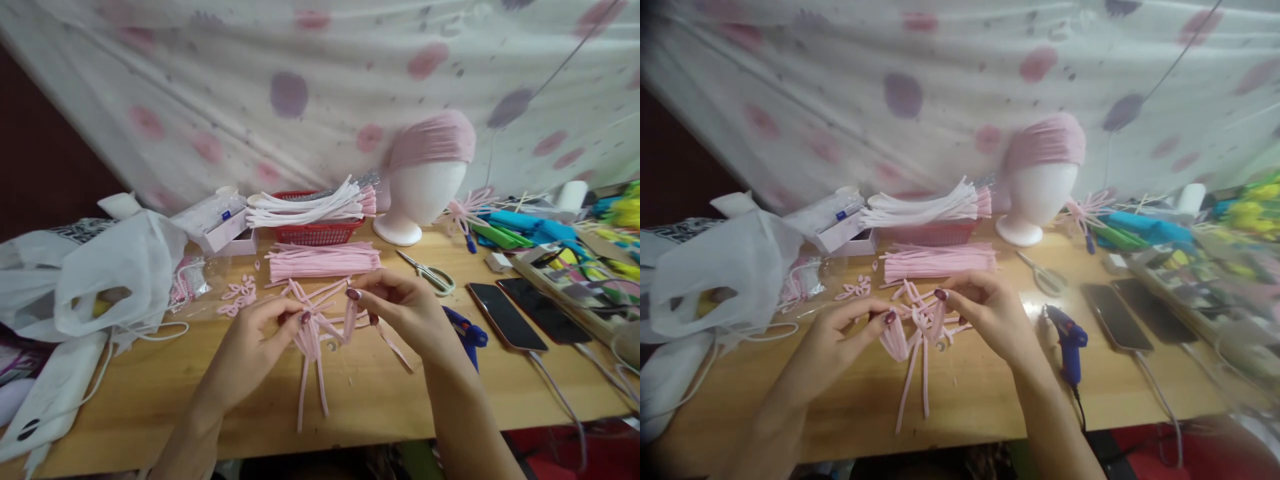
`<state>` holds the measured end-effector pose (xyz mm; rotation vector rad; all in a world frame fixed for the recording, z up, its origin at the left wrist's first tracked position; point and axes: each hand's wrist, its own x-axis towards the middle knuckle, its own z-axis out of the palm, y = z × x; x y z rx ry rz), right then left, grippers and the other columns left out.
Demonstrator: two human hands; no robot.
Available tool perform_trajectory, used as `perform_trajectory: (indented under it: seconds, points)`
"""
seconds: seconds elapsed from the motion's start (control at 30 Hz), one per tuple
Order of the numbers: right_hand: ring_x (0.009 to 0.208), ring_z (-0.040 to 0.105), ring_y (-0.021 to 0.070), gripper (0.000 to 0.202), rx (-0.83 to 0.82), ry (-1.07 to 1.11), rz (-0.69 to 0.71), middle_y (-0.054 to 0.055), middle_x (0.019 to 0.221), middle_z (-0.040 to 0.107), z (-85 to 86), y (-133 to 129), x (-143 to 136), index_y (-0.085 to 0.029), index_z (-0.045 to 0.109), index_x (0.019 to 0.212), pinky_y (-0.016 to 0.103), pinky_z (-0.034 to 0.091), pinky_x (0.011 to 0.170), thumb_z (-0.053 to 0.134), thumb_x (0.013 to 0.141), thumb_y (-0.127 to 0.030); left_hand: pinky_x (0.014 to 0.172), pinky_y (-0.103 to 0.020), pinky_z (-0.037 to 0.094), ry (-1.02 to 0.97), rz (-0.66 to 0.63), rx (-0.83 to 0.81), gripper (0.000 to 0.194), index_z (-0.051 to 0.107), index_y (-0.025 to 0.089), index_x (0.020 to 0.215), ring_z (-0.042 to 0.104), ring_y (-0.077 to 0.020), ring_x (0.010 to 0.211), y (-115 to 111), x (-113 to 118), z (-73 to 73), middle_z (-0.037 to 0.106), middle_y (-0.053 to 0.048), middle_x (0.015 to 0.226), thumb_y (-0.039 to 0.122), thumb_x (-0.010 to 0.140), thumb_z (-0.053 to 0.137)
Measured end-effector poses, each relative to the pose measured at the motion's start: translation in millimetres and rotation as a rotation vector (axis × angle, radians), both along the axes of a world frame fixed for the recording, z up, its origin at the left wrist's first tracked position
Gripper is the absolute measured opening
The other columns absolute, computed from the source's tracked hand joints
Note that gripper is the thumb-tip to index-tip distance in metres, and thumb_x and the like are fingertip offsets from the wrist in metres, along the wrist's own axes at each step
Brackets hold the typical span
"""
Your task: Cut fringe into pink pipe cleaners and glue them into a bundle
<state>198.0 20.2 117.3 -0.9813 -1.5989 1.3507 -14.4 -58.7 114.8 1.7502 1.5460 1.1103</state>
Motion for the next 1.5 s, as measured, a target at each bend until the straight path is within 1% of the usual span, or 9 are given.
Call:
perform_trajectory:
  seconds: [0.17,0.33,0.6,0.8,0.9,1.13,1.23,1.37,1.5]
  points:
    - [0.054,0.06,0.0096,0.016,0.0,0.058,0.124,0.001,0.066,0.068,3.4,-1.7,0.9,-0.017,0.073,0.081,0.019,0.047,0.045,0.078,0.076,-0.032,0.072,-0.025,0.046,0.005,-0.107,-0.04,0.015,0.07,0.02,0.083,0.063,-0.0143,0.078,14.9,9.3,15.8,0.072,0.001,0.083,0.026,0.088,0.059]
    - [0.055,0.06,0.0077,0.012,-0.054,0.183,0.143,0.0,0.067,0.068,-2.7,-4.2,0.8,-0.018,0.073,0.081,0.017,0.046,0.046,0.078,0.078,-0.028,0.073,-0.024,0.047,-0.129,-0.209,-0.118,0.016,0.071,0.019,0.085,0.063,-0.0128,0.078,22.3,17.5,16.7,0.073,0.0,0.084,0.027,0.089,0.058]
    - [0.056,0.06,0.007,0.009,-0.057,0.228,0.136,-0.002,0.066,0.067,-4.5,-7.7,0.0,-0.018,0.073,0.08,0.016,0.048,0.048,0.078,0.077,-0.025,0.072,-0.023,0.048,-0.169,-0.207,-0.111,0.016,0.072,0.017,0.084,0.063,-0.0129,0.077,20.6,20.4,16.3,0.073,-0.001,0.083,0.026,0.087,0.059]
    - [0.056,0.058,0.0064,0.011,-0.079,0.247,0.113,-0.002,0.065,0.067,-9.3,-9.0,-4.0,-0.019,0.072,0.079,0.016,0.047,0.049,0.079,0.077,-0.027,0.066,-0.023,0.05,-0.242,-0.192,-0.193,0.016,0.071,0.017,0.081,0.064,-0.0133,0.072,18.2,24.2,17.1,0.071,-0.001,0.079,0.028,0.086,0.061]
    - [0.057,0.058,0.0068,0.012,-0.072,0.237,0.114,-0.002,0.067,0.067,-10.7,-9.3,-3.4,-0.019,0.072,0.08,0.016,0.047,0.05,0.079,0.077,-0.028,0.066,-0.022,0.05,-0.232,-0.184,-0.163,0.014,0.071,0.017,0.082,0.064,-0.013,0.073,18.4,24.7,17.0,0.072,-0.001,0.081,0.026,0.086,0.061]
    - [0.057,0.059,0.0065,0.009,-0.067,0.236,0.118,-0.002,0.068,0.068,-11.9,-10.8,-2.4,-0.02,0.073,0.08,0.015,0.049,0.05,0.078,0.079,-0.027,0.07,-0.023,0.051,-0.254,-0.2,-0.141,0.016,0.072,0.02,0.089,0.066,-0.0139,0.078,19.8,21.9,9.0,0.073,-0.001,0.085,0.033,0.089,0.061]
    - [0.057,0.061,0.0073,0.006,-0.001,0.243,0.097,-0.001,0.068,0.069,-12.4,-13.1,0.6,-0.021,0.073,0.08,0.016,0.049,0.05,0.078,0.079,-0.026,0.071,-0.024,0.051,-0.204,-0.156,-0.027,0.022,0.072,0.021,0.094,0.066,-0.0141,0.079,16.0,20.4,5.8,0.073,-0.001,0.086,0.036,0.093,0.056]
    - [0.056,0.062,0.0089,0.005,0.105,0.231,0.055,0.0,0.07,0.07,-10.8,-18.4,6.5,-0.021,0.073,0.078,0.017,0.051,0.049,0.078,0.078,-0.023,0.078,-0.026,0.049,-0.014,-0.065,0.273,0.017,0.069,0.02,0.095,0.065,-0.0145,0.085,6.9,17.0,5.3,0.072,-0.003,0.089,0.027,0.096,0.053]
    - [0.056,0.061,0.0107,0.004,0.163,0.18,0.007,0.002,0.069,0.07,-10.1,-23.1,12.0,-0.021,0.073,0.077,0.02,0.05,0.048,0.077,0.078,-0.022,0.077,-0.031,0.052,0.275,-0.113,0.596,0.018,0.065,0.017,0.104,0.065,-0.0184,0.086,-1.8,14.9,9.9,0.072,-0.008,0.091,0.023,0.096,0.05]
